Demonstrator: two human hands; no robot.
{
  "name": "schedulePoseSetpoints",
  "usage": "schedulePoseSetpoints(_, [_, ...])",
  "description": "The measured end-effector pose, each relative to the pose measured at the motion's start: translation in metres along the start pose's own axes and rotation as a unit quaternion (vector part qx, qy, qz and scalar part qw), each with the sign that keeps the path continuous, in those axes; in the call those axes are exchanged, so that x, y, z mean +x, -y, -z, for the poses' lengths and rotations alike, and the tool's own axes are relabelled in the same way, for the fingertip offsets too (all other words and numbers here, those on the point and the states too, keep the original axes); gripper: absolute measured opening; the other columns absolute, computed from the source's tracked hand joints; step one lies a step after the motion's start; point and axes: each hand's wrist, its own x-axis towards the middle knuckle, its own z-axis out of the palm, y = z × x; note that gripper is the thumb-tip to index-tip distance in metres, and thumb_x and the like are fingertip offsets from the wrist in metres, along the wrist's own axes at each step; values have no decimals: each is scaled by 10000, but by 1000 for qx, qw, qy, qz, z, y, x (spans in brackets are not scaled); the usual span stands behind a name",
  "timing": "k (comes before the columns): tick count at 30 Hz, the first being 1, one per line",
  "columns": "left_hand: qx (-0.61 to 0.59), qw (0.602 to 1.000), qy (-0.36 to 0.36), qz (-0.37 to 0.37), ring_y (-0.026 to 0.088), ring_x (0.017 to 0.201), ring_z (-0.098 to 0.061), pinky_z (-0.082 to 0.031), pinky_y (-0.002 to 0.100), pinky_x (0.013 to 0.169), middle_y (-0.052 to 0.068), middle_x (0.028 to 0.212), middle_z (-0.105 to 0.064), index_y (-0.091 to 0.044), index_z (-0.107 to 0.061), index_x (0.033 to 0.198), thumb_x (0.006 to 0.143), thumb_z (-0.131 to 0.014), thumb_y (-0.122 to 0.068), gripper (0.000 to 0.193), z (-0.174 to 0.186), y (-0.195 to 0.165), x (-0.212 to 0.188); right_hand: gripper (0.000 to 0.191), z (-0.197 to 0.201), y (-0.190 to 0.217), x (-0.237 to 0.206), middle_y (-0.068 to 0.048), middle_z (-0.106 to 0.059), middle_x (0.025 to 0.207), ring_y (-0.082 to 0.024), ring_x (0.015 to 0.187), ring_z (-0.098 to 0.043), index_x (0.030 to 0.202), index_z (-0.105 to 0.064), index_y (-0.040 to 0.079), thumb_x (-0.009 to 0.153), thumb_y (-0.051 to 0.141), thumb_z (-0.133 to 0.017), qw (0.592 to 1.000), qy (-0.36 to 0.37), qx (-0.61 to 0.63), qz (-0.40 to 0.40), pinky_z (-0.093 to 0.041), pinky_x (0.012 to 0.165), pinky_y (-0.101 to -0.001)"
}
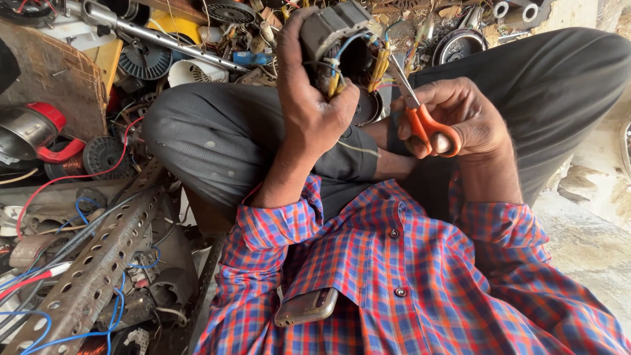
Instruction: The person sits on the floor and repairs an electrical component by stripping wire insulation with pliers, twisting wires together, and adjusting connections. The person handles a motor stator, pliers, and multiple wires throughout the task.
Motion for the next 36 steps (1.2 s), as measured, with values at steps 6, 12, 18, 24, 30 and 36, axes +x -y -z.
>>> schedulePoseSetpoints(6, [57,998,2,-33,223,1258,-592,-568,338,1090,100,1362,-483,-131,-304,1564,856,-685,67,828,-5,0,0,543,-2,3,2,-283,-737,1115,-292,870,-773,1356,-676,-77,850,-17,-865,999,21,-32,14,-649,778,-342])
schedulePoseSetpoints(12, [-180,975,33,130,219,1154,-676,-639,354,1017,116,1284,-581,-79,-318,1564,861,-612,78,778,-12,8,-5,622,-5,-2,5,-240,-725,1191,-245,938,-758,1419,-632,-39,837,-50,-850,991,-13,-128,29,-641,841,-322])
schedulePoseSetpoints(18, [-107,988,4,112,196,1175,-664,-595,323,1051,105,1284,-586,-60,-321,1507,864,-643,82,733,-19,13,-7,590,-11,-3,8,-192,-697,1214,-183,971,-724,1443,-609,-19,894,-47,-822,965,-54,-251,58,-625,877,-297])
schedulePoseSetpoints(24, [-121,987,29,104,186,1169,-640,-592,330,1045,91,1274,-554,-72,-330,1540,841,-658,67,784,-25,18,-6,651,-17,5,7,-131,-706,1216,-166,994,-727,1459,-518,29,893,29,-839,964,-43,-250,79,-642,853,-292])
schedulePoseSetpoints(30, [-119,983,54,126,209,1159,-661,-592,350,1053,104,1264,-588,-58,-364,1489,853,-654,72,711,-25,17,-4,623,-22,17,6,-87,-700,1136,-160,1033,-694,1382,-570,-6,831,-16,-860,904,-82,-415,61,-609,843,-310])
schedulePoseSetpoints(36, [74,997,14,-1,279,1223,-610,-553,375,1060,149,1328,-500,-90,-332,1539,827,-701,61,816,-26,10,-3,658,-25,16,13,-123,-677,974,-199,827,-707,1337,-643,-16,751,35,-937,675,-98,-712,164,-552,724,-287])
